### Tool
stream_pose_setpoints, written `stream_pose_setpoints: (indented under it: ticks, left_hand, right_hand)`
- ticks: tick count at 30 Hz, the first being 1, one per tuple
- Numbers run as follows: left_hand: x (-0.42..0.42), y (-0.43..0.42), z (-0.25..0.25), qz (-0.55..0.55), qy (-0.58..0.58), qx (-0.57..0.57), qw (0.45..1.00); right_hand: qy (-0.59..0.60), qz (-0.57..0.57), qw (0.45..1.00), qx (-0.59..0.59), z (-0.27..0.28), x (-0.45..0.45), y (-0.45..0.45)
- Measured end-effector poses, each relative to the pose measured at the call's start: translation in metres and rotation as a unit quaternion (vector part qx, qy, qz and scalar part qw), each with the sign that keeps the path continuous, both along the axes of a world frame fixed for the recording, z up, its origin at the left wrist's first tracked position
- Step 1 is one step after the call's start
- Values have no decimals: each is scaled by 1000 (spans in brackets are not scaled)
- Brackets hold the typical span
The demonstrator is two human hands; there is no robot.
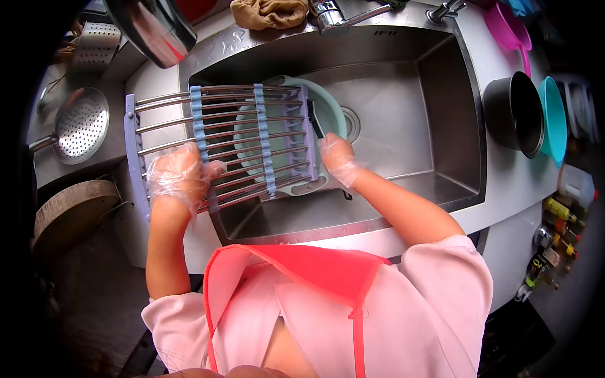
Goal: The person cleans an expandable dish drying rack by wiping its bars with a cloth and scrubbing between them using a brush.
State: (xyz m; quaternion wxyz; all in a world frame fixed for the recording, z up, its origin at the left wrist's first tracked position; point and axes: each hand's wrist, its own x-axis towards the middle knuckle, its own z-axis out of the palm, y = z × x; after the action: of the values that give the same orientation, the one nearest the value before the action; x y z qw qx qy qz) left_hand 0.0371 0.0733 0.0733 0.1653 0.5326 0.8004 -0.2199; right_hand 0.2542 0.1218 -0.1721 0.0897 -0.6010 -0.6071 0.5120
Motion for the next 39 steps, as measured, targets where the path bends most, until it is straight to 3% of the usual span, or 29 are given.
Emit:
stream_pose_setpoints:
  ticks: [1,2,5,6,11,13,15,17,18,19,21,22,26,29,32,33,35,36,37,38,39]
  left_hand:
    - [-1,-1,-2,-2,5,2,1000]
    - [-1,-1,-3,-6,11,5,1000]
    - [-3,-2,-4,-9,-9,8,1000]
    - [-3,-1,-2,-10,-6,9,1000]
    - [-3,-4,-4,-12,11,16,1000]
    - [-1,-3,-4,-8,0,11,1000]
    - [0,1,0,1,-5,12,1000]
    - [1,3,3,36,-9,-19,999]
    - [1,2,3,37,-10,-20,999]
    - [0,3,3,37,-10,-19,999]
    - [0,2,2,34,-13,-20,999]
    - [-1,1,3,33,-18,-20,999]
    - [2,-2,14,1,11,-8,1000]
    - [-3,-4,27,39,-29,-4,999]
    - [2,2,24,14,15,-32,999]
    - [5,6,21,11,26,-45,999]
    - [4,9,9,-24,58,-53,997]
    - [3,10,8,-5,35,-44,998]
    - [1,10,6,14,11,-36,999]
    - [-1,8,5,17,6,-30,999]
    - [-2,7,5,19,4,-29,999]
  right_hand:
    - [-13,15,1000,-8,16,-2,-3]
    - [51,-47,994,-88,32,-6,6]
    - [111,-15,993,-35,32,-19,35]
    - [123,-48,988,-76,21,-18,30]
    - [76,-28,991,-110,7,6,-10]
    - [132,-43,987,-81,10,-9,20]
    - [108,-28,992,-59,41,-15,32]
    - [159,-65,978,-116,37,-13,18]
    - [95,12,995,3,15,-4,-1]
    - [94,15,995,5,24,0,-1]
    - [55,54,993,-84,40,9,-1]
    - [92,26,988,-123,39,13,8]
    - [107,1,987,-124,44,15,20]
    - [48,21,997,52,17,17,14]
    - [-81,110,990,-28,-1,0,29]
    - [-127,342,931,-19,-11,-12,39]
    - [-165,551,818,-11,-6,-21,41]
    - [-88,385,912,-110,13,-20,40]
    - [-6,199,958,-205,24,-20,39]
    - [48,126,952,-275,17,-17,36]
    - [45,128,952,-274,26,-9,32]
